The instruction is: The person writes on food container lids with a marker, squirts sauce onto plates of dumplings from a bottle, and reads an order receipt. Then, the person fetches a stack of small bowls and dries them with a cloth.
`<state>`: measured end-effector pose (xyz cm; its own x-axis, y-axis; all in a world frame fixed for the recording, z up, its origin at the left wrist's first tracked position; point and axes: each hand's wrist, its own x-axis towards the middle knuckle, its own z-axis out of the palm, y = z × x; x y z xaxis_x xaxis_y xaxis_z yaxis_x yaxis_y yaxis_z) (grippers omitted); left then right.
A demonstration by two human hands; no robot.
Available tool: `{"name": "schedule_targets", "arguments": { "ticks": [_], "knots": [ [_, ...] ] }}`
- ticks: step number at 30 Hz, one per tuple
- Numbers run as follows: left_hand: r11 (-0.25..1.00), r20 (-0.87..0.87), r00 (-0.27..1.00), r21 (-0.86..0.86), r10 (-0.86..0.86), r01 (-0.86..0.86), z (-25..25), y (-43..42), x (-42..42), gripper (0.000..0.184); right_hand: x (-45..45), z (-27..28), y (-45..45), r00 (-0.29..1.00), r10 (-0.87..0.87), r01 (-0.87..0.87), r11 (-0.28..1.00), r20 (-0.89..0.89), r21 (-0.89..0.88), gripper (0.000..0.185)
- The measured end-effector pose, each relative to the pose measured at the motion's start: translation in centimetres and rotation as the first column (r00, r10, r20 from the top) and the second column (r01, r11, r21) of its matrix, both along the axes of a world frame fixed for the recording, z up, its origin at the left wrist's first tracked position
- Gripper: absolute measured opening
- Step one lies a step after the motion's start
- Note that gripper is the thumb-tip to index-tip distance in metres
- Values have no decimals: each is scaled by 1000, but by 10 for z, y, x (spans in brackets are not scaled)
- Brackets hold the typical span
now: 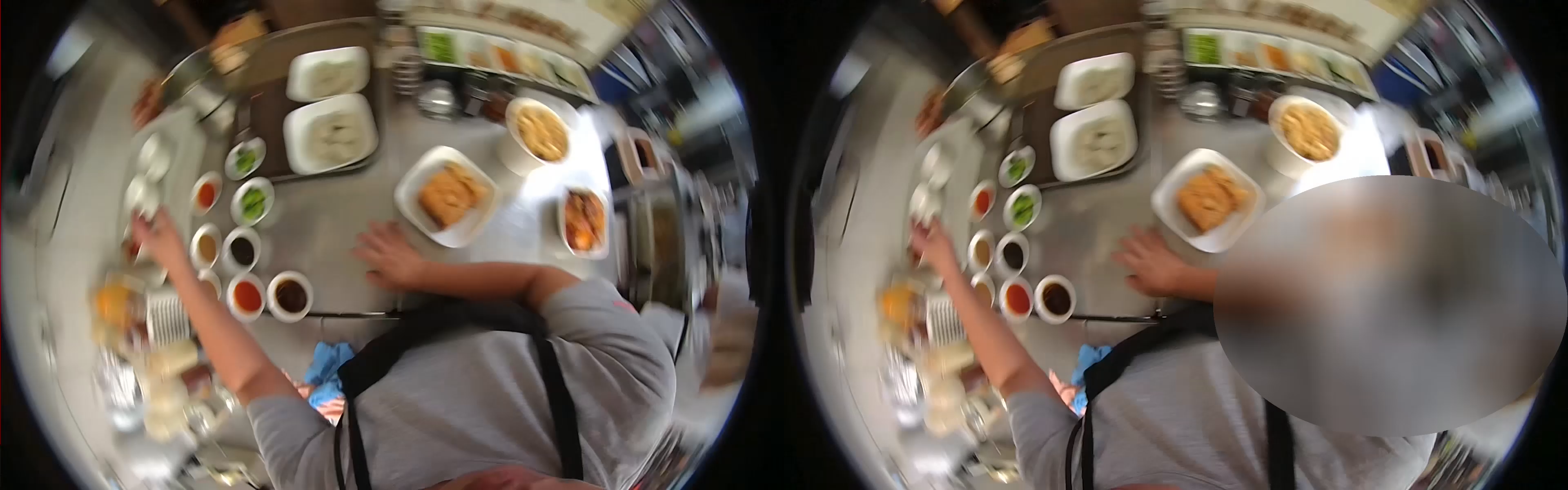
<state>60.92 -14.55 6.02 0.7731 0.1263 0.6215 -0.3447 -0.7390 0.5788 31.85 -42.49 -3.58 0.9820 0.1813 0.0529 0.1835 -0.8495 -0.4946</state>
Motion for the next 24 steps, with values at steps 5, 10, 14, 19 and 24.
{"name": "schedule_targets", "arguments": {
  "ticks": [5, 10, 14, 19, 24],
  "knots": [
    [905, 39, 955, -311, -295, 292, 62, -114, -80, 58, -8, -3, -7, 984, 47, -61, 995, 171, 76, 47],
    [808, 108, 864, -312, -492, 499, 76, -168, -123, 58, -40, 23, -18, 923, 127, -263, 898, 364, 354, 40],
    [757, 122, 795, -249, -595, 604, 68, -187, -141, 56, -97, 79, -68, 935, -138, -14, 907, 326, 422, 39],
    [708, 106, 742, -237, -662, 666, 52, -217, -219, 53, -216, 109, -197, 661, -606, 596, 782, 443, 183, 38],
    [524, 12, 612, -504, -791, 687, 4, -277, -360, 48, -422, 127, -308, -45, -998, 804, -58, 36, -592, 41]
  ]
}}
